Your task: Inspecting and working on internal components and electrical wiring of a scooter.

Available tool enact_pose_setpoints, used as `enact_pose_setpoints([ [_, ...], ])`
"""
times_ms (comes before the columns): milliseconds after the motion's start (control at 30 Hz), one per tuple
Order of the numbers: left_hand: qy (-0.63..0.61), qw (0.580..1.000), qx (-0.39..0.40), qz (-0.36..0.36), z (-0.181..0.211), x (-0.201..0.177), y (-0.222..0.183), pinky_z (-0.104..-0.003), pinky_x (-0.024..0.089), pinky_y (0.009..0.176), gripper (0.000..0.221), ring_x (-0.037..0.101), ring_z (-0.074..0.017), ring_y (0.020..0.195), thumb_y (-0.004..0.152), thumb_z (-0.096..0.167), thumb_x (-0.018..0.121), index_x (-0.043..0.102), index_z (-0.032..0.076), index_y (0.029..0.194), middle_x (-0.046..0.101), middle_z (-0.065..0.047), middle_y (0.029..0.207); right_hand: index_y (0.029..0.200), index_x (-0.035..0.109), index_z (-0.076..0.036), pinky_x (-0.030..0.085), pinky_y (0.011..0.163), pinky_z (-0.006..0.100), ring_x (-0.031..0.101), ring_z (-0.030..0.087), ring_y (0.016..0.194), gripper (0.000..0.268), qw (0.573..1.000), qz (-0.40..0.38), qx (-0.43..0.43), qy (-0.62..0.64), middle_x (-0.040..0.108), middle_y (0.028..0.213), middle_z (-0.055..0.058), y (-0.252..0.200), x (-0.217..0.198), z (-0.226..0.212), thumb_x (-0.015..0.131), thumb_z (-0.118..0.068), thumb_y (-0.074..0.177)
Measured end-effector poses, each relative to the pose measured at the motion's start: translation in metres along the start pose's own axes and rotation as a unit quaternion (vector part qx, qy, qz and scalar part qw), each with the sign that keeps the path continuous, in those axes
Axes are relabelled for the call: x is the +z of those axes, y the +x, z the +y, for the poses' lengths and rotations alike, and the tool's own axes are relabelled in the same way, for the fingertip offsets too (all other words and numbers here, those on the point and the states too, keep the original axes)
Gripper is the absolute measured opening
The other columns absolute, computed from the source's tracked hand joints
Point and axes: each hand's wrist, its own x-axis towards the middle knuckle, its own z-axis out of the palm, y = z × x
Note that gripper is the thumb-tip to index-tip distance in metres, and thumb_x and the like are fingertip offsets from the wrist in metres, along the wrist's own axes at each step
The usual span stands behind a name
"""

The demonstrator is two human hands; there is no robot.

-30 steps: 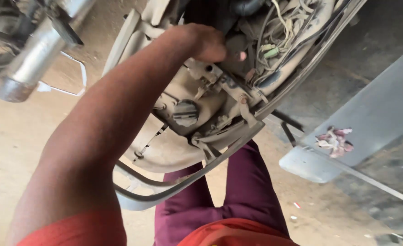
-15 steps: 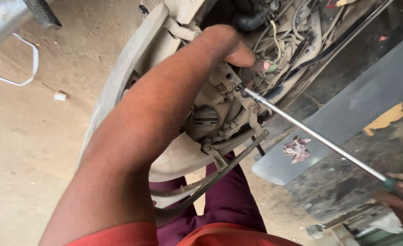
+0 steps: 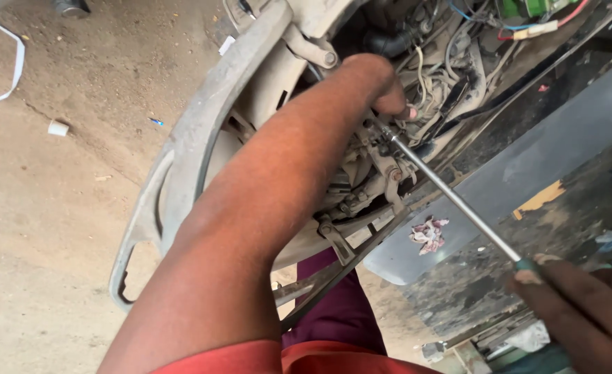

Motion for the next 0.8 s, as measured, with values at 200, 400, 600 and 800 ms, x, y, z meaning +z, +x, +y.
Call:
enact_pose_setpoints([
  [200, 0.023, 1.0, -0.006, -0.006, -0.005, 0.006, 0.02, -0.044, 0.044, 0.116, 0.077, 0.055, -0.0271, 0.139, 0.092, 0.077, 0.049, 0.057, 0.026, 0.148, 0.055, -0.003, 0.154, 0.155, 0.046, -0.016, 0.043, 0.103, 0.034, 0.061, 0.019, 0.12, 0.077, 0.987, -0.038, -0.035, 0.149, 0.058, 0.144, 0.017, 0.001, -0.007, 0.04, 0.058, -0.056, 0.09],
  [400, 0.023, 1.0, -0.002, 0.002, -0.005, 0.007, 0.025, -0.044, 0.043, 0.117, 0.078, 0.056, -0.027, 0.138, 0.091, 0.077, 0.051, 0.057, 0.024, 0.148, 0.056, -0.003, 0.153, 0.149, 0.048, -0.014, 0.048, 0.107, 0.038, 0.063, 0.023, 0.127, 0.094, 0.98, -0.078, -0.055, 0.175, 0.06, 0.141, 0.014, 0.014, -0.016, 0.044, 0.066, -0.072, 0.077],
  [600, 0.028, 1.0, -0.001, -0.013, -0.004, 0.008, 0.025, -0.045, 0.043, 0.117, 0.075, 0.056, -0.027, 0.138, 0.092, 0.075, 0.051, 0.058, 0.025, 0.148, 0.057, -0.003, 0.152, 0.141, 0.06, -0.016, 0.06, 0.085, 0.032, 0.075, 0.013, 0.096, 0.071, 0.957, -0.088, 0.048, 0.272, 0.072, 0.112, 0.005, 0.043, -0.012, 0.05, 0.079, -0.045, 0.079],
  [800, 0.037, 0.999, 0.0, -0.007, -0.011, 0.004, 0.015, -0.044, 0.044, 0.116, 0.07, 0.057, -0.0271, 0.137, 0.094, 0.071, 0.051, 0.059, 0.027, 0.147, 0.059, -0.002, 0.151, 0.121, 0.069, -0.015, 0.059, 0.077, 0.035, 0.073, 0.019, 0.084, 0.039, 0.946, -0.052, 0.228, 0.224, 0.072, 0.096, 0.008, 0.178, -0.132, -0.03, 0.076, -0.031, 0.086],
])
